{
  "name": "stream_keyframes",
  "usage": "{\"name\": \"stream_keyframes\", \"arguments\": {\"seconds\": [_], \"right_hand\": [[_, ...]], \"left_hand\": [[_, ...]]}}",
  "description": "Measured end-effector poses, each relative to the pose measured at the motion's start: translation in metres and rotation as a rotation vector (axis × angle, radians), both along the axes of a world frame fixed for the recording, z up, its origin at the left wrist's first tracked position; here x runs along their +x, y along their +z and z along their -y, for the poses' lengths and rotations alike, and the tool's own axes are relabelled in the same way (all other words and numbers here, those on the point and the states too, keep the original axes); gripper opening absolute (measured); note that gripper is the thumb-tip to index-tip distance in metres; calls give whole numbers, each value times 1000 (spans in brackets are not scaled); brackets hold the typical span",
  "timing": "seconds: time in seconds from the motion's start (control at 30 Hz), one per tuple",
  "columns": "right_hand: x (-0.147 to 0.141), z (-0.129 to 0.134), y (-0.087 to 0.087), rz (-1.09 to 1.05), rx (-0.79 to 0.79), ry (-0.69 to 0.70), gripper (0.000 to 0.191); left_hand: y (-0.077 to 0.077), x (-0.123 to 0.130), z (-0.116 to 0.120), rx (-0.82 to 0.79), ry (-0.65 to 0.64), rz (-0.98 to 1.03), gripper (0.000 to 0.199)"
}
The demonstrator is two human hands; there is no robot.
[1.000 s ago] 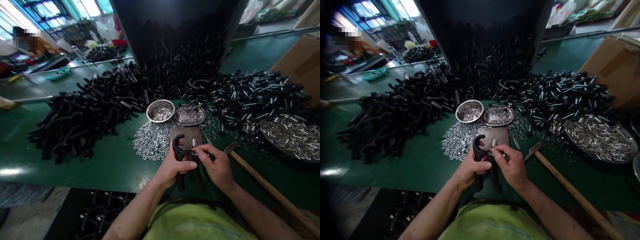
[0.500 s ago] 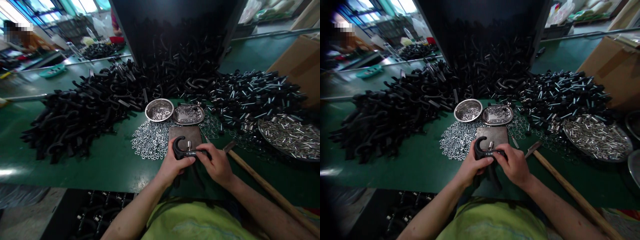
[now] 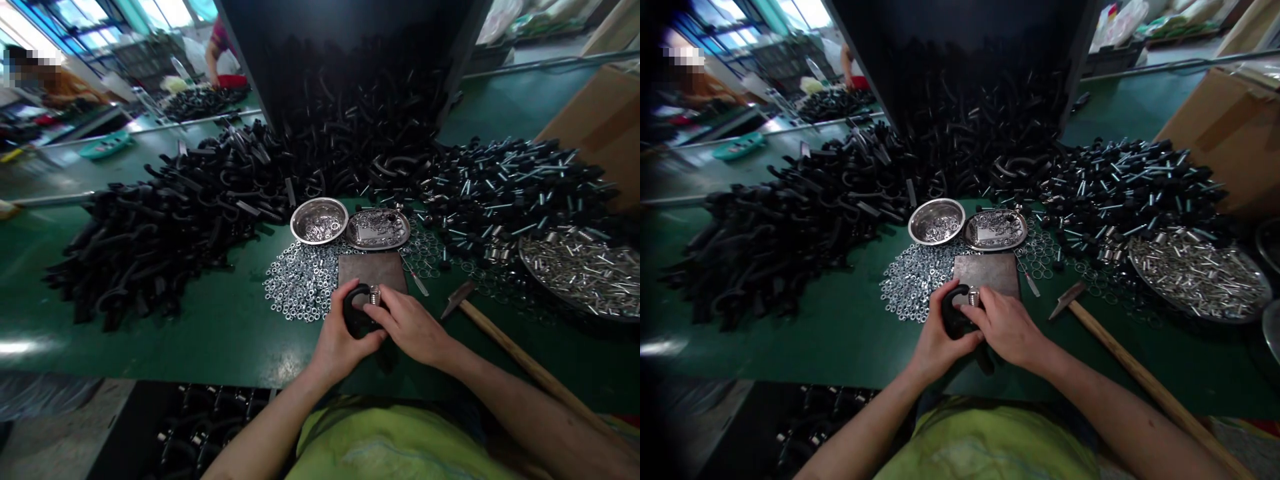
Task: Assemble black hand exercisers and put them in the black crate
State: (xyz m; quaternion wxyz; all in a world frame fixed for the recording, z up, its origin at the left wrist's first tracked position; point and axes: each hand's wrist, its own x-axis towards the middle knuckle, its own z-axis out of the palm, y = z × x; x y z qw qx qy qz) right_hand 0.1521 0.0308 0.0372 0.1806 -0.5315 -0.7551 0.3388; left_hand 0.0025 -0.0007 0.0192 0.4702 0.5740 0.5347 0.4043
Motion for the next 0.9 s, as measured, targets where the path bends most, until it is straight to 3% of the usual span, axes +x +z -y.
{"name": "stream_keyframes", "arguments": {"seconds": [0.13,0.3,0.47,0.53,0.63,0.77,0.9], "right_hand": [[4,0,0,167,87,134,25],[10,-6,-9,203,18,202,27],[22,-39,-10,411,-13,322,38],[22,-62,-5,504,20,373,39],[7,-105,6,507,163,298,29],[-40,-161,9,426,313,252,25],[-84,-205,-6,421,306,270,27]], "left_hand": [[-5,-3,0,29,-46,-46,78],[-18,3,-5,-22,-133,-33,77],[-25,3,-27,-19,-208,-129,74],[-21,-8,-52,130,-204,-246,52],[-12,-36,-105,310,-54,-525,22],[-4,-71,-180,188,-8,-1074,22],[-7,-80,-224,82,-67,-1199,21]]}}
